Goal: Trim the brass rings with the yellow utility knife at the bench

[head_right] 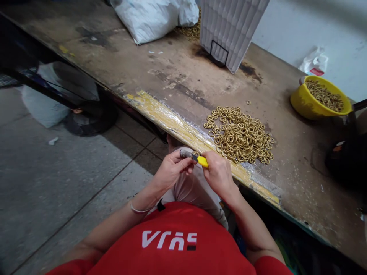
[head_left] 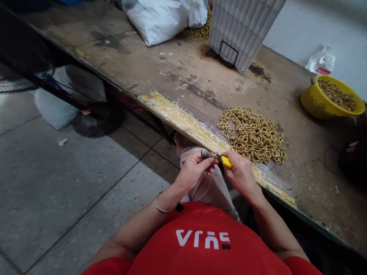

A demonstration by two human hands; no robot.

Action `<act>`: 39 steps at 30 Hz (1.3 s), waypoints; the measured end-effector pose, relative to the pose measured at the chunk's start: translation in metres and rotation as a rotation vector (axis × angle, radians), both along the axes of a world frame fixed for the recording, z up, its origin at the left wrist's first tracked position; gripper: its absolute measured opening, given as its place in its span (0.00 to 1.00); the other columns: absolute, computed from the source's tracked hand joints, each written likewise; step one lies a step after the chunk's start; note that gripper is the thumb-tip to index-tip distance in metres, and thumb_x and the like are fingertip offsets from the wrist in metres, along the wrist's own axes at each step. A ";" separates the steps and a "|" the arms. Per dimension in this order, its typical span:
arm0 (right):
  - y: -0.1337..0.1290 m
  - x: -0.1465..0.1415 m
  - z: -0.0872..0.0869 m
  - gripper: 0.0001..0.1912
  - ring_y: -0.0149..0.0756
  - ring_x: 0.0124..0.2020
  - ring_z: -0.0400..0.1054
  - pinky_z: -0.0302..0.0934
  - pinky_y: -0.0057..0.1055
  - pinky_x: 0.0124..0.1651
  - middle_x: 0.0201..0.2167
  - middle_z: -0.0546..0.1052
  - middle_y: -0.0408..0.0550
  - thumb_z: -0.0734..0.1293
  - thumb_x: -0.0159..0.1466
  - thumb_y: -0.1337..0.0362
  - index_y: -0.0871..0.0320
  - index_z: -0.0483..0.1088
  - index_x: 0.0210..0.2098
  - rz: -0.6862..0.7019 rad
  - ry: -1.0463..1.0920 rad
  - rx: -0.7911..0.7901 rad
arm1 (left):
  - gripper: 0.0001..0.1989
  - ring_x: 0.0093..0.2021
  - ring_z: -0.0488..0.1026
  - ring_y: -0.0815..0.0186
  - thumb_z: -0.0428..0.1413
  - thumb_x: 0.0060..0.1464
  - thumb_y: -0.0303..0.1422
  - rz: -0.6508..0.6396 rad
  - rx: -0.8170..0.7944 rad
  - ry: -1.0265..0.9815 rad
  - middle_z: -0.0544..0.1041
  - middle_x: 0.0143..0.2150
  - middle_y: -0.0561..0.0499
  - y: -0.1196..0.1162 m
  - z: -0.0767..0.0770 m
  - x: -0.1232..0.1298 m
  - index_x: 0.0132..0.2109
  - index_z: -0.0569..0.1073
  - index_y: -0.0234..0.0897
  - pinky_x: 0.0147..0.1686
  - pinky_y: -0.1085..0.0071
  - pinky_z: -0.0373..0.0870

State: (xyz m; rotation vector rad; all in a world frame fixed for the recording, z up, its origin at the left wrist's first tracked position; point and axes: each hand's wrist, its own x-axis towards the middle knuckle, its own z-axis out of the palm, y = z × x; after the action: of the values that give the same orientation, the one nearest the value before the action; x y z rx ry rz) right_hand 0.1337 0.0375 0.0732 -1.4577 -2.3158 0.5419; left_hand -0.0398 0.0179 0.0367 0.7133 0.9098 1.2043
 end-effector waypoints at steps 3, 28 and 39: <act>-0.006 -0.001 -0.002 0.12 0.39 0.38 0.72 0.59 0.29 0.40 0.38 0.79 0.52 0.60 0.64 0.72 0.57 0.74 0.41 -0.018 -0.179 0.047 | 0.15 0.21 0.70 0.73 0.68 0.50 0.40 0.006 0.019 0.032 0.76 0.23 0.53 -0.001 0.000 0.001 0.34 0.77 0.31 0.23 0.78 0.69; 0.006 0.000 -0.011 0.21 0.26 0.15 0.51 0.47 0.25 0.19 0.15 0.62 0.34 0.66 0.64 0.44 0.57 0.71 0.35 -0.019 0.706 -0.797 | 0.10 0.26 0.74 0.66 0.60 0.58 0.37 -0.075 0.237 0.323 0.78 0.28 0.49 -0.027 0.009 -0.023 0.38 0.77 0.34 0.27 0.72 0.72; -0.001 -0.001 0.003 0.14 0.31 0.27 0.65 0.60 0.29 0.32 0.28 0.74 0.43 0.68 0.66 0.52 0.56 0.74 0.34 0.026 0.685 -0.456 | 0.14 0.25 0.76 0.69 0.63 0.55 0.34 -0.049 0.170 0.267 0.81 0.32 0.49 -0.023 0.006 -0.018 0.46 0.72 0.34 0.26 0.74 0.72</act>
State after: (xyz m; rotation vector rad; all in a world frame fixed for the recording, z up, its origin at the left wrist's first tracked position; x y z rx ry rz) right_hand 0.1325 0.0367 0.0764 -1.1489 -1.7242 1.3959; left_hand -0.0579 -0.0055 0.0424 1.0461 1.0103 1.1695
